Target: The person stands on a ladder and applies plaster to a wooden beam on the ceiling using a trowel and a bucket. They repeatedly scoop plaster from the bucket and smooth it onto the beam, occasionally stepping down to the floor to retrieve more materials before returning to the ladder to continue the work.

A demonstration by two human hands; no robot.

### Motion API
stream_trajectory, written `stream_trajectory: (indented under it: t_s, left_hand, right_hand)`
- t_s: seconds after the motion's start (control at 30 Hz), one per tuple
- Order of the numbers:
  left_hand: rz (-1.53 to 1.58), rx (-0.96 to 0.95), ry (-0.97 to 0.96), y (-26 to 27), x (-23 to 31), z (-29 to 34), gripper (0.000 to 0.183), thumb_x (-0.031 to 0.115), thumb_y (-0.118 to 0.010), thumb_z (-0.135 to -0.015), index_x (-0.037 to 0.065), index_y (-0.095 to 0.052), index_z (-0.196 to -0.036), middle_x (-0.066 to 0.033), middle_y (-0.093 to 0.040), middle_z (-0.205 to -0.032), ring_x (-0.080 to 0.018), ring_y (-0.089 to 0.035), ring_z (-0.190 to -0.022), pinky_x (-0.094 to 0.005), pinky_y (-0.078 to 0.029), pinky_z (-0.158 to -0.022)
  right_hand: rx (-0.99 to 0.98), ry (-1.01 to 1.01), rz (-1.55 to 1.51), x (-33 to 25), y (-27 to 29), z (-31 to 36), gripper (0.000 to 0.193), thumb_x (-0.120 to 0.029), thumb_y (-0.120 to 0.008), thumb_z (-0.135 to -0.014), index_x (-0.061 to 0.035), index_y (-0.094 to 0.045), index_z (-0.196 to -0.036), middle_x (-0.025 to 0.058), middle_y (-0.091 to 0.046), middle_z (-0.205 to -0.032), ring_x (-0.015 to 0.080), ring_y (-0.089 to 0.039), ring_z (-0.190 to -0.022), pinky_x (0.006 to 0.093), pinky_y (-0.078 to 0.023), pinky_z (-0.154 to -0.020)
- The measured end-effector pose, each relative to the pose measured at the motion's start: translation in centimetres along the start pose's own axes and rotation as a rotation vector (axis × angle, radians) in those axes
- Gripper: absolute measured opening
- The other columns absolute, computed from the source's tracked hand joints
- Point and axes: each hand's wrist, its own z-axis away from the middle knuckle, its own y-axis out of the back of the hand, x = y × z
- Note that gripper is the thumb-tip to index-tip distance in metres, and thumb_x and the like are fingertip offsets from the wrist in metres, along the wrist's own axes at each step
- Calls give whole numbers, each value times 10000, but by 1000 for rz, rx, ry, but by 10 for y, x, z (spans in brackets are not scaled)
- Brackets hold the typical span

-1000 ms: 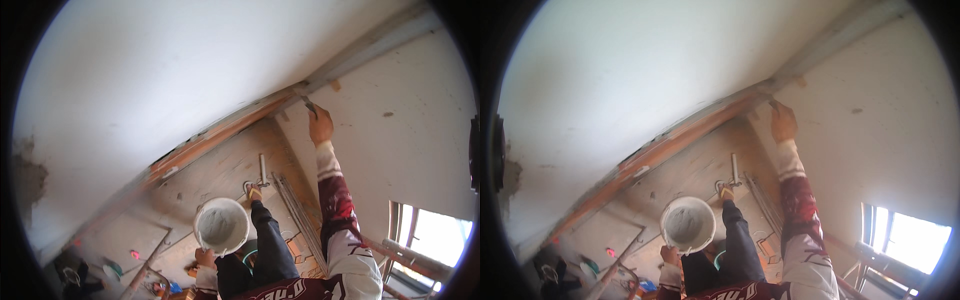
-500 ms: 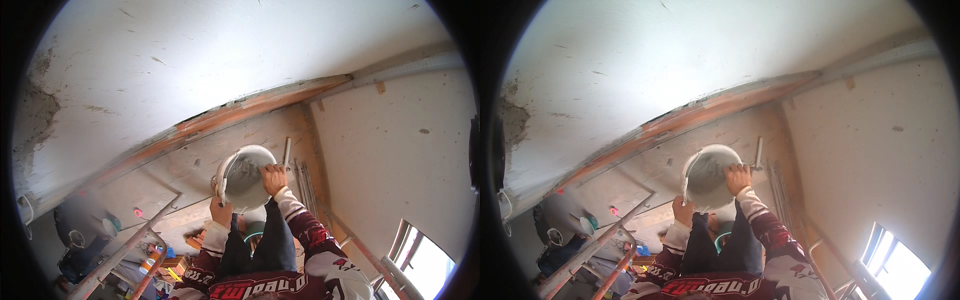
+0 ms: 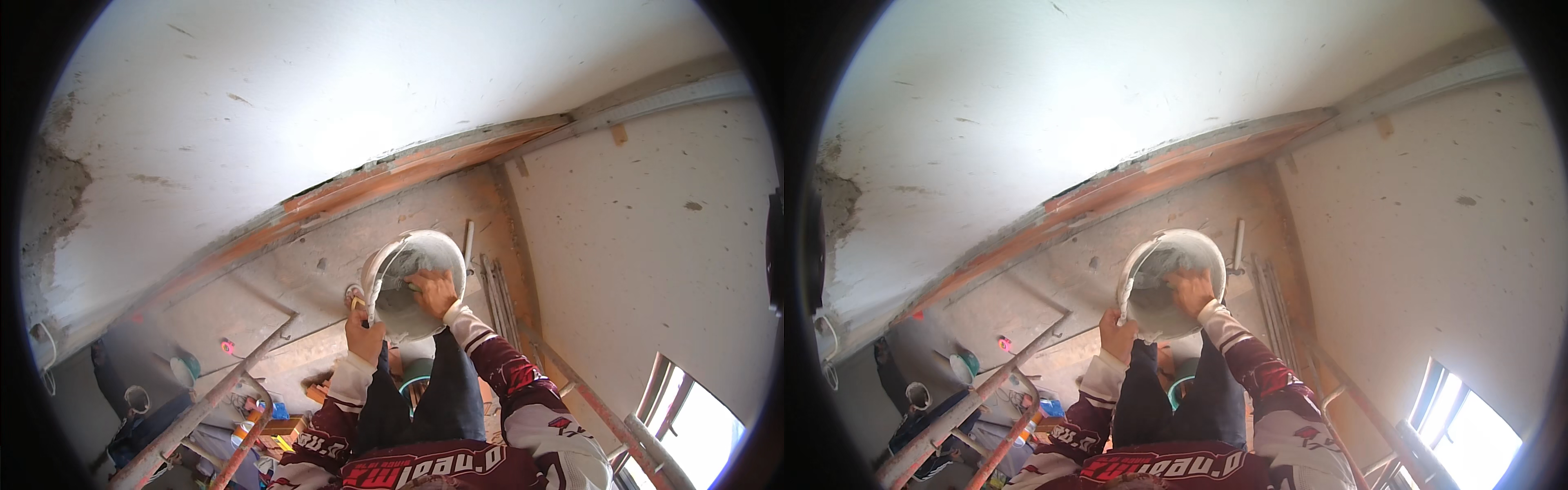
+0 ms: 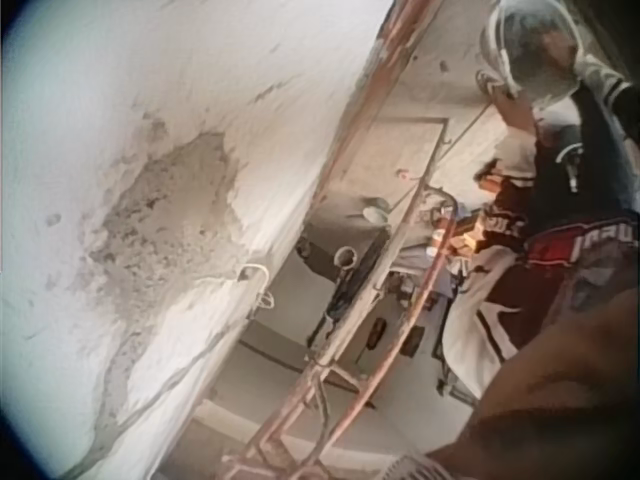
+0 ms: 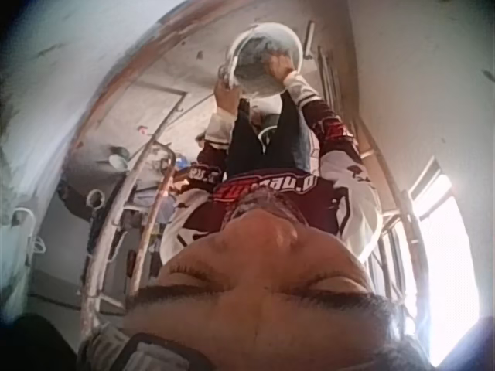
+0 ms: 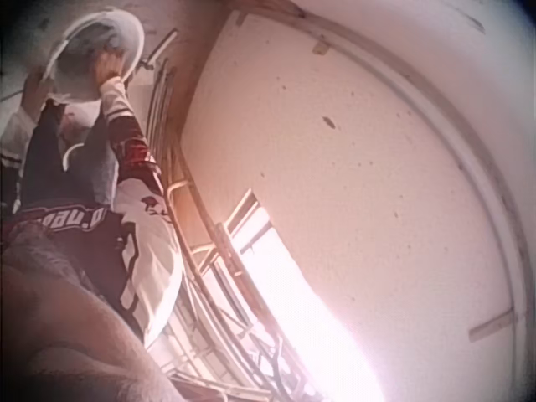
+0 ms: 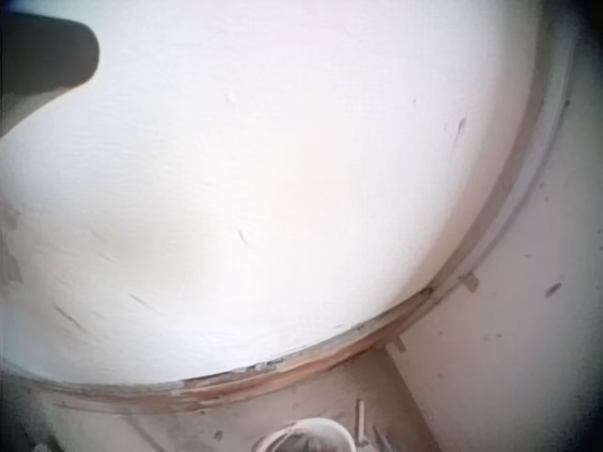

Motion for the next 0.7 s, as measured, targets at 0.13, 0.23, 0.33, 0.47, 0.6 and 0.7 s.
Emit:
stream_trajectory:
  t_s: [0.13,0.23,0.33,0.47,0.6,0.7]
  left_hand:
    - [-29,-17,-16,1,-9,-4,197,-62,-561,-672,11,-498,-844,-49,-545,-767,-106,-509,-614,-248,-424,-523]
    - [53,-9,36,-2,-16,-9,223,-79,-542,-685,5,-499,-886,-61,-556,-780,-108,-523,-594,-244,-421,-475]
    - [147,-10,108,-12,-6,-13,232,-75,-540,-689,-10,-510,-910,-77,-577,-799,-122,-555,-610,-256,-441,-474]
    - [234,-53,136,-24,8,-16,235,-80,-535,-692,-19,-526,-919,-78,-593,-820,-127,-587,-652,-249,-463,-505]
    - [89,-28,-17,-13,-38,-34,207,-64,-556,-677,-5,-530,-874,-52,-561,-796,-107,-536,-640,-238,-432,-529]
    - [72,-42,48,-31,-3,-22,190,-6,-616,-648,13,-509,-804,-40,-507,-768,-105,-473,-655,-257,-408,-573]
  right_hand:
    - [23,-6,-61,-3,2,8,366,-130,-632,-731,-175,-636,-1094,25,-625,-1008,235,-576,-989,411,-347,-837]
    - [91,-12,-140,-4,10,13,352,-122,-629,-726,-169,-643,-1075,27,-629,-995,232,-578,-1000,411,-345,-834]
    - [173,-13,-165,1,28,16,340,-107,-621,-719,-163,-652,-1053,28,-634,-979,235,-582,-985,408,-347,-823]
    - [175,12,63,10,53,19,315,-87,-578,-740,-162,-666,-1032,22,-640,-972,235,-585,-925,411,-357,-811]
    - [175,-68,268,18,48,11,291,-98,-526,-777,-160,-677,-1018,22,-639,-972,227,-575,-888,412,-367,-808]
    - [227,-160,315,27,49,-3,289,-101,-561,-749,-146,-656,-1019,46,-629,-950,247,-574,-884,435,-373,-800]
